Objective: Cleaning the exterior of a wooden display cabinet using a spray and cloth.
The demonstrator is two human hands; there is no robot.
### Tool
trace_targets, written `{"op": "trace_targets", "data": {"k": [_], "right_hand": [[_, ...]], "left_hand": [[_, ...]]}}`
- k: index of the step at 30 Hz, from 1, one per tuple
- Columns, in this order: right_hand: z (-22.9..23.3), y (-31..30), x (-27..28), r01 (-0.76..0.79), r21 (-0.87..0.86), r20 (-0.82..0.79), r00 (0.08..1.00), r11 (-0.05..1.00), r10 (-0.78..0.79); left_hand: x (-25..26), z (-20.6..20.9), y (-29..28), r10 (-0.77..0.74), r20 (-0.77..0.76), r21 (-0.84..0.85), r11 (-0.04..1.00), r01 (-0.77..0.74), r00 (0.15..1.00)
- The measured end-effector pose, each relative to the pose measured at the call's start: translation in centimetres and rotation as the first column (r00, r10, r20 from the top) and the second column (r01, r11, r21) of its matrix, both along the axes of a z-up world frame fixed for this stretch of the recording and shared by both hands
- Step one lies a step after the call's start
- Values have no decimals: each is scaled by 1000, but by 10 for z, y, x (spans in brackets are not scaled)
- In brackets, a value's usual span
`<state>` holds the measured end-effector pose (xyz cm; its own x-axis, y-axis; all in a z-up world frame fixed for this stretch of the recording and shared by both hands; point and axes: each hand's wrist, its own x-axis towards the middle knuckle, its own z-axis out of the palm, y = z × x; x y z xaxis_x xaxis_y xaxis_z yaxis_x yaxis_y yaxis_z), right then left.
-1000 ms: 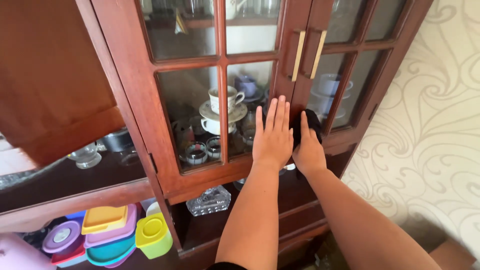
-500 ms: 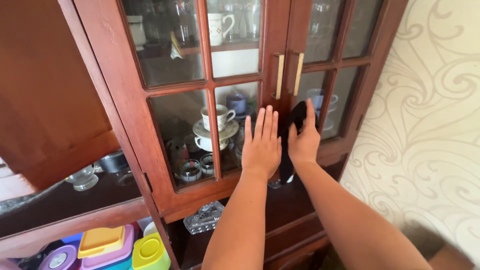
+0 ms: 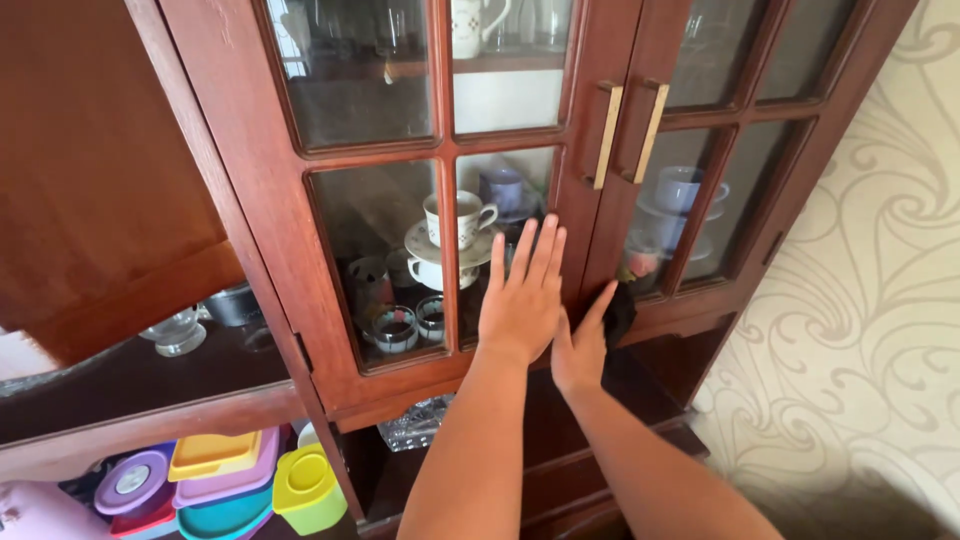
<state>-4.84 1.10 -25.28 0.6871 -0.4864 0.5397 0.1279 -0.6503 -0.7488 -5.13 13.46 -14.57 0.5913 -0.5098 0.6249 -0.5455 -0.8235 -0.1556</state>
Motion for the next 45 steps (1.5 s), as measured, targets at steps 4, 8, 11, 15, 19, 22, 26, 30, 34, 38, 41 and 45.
{"op": "trace_targets", "data": {"k": [4, 8, 11, 15, 19, 22, 26, 30, 34, 38, 41, 45], "right_hand": [[60, -9, 7, -42, -86, 164, 985, 995, 56], [94, -7, -5, -89, -101, 10, 996, 991, 91], [34, -21, 1, -163, -18, 125, 979, 987, 164], [28, -36, -7, -168, 67, 135, 978, 983, 158], [88, -44, -11, -104, -126, 227, 965, 987, 131], [121, -51, -7, -82, -183, 296, 946, 980, 134], [81, -56, -1, 34, -198, 321, 946, 980, 32], [0, -61, -21, 44, -244, 248, 969, 969, 18], [2, -81, -36, 32, -371, -100, 992, 928, -74], [5, -127, -36, 0, -491, -199, 973, 871, -113], [3, -128, -26, 95, -440, -181, 964, 893, -193], [-22, -95, -16, 139, -427, -135, 967, 894, -215]], "left_hand": [[4, 8, -18, 3, 114, -192, 981, 20, 993], [0, 34, -20, -19, 62, -287, 957, 36, 998], [4, 21, -24, -15, 46, -217, 976, 25, 999], [1, -1, -32, -20, 13, -234, 972, 23, 1000], [-1, 5, -46, 17, -4, -294, 956, -18, 1000], [-4, 23, -45, 36, 53, -258, 966, -21, 998], [5, 16, -52, 10, 52, -238, 971, 3, 999], [-4, 4, -49, 22, 0, -164, 986, -22, 1000], [-1, -8, -52, 19, -3, -150, 989, -19, 1000], [-2, -8, -52, 1, -22, -158, 987, -5, 1000], [-3, -13, -55, 76, 33, 52, 996, -78, 997], [-9, -45, -64, -1, 113, 230, 973, -25, 994]]}}
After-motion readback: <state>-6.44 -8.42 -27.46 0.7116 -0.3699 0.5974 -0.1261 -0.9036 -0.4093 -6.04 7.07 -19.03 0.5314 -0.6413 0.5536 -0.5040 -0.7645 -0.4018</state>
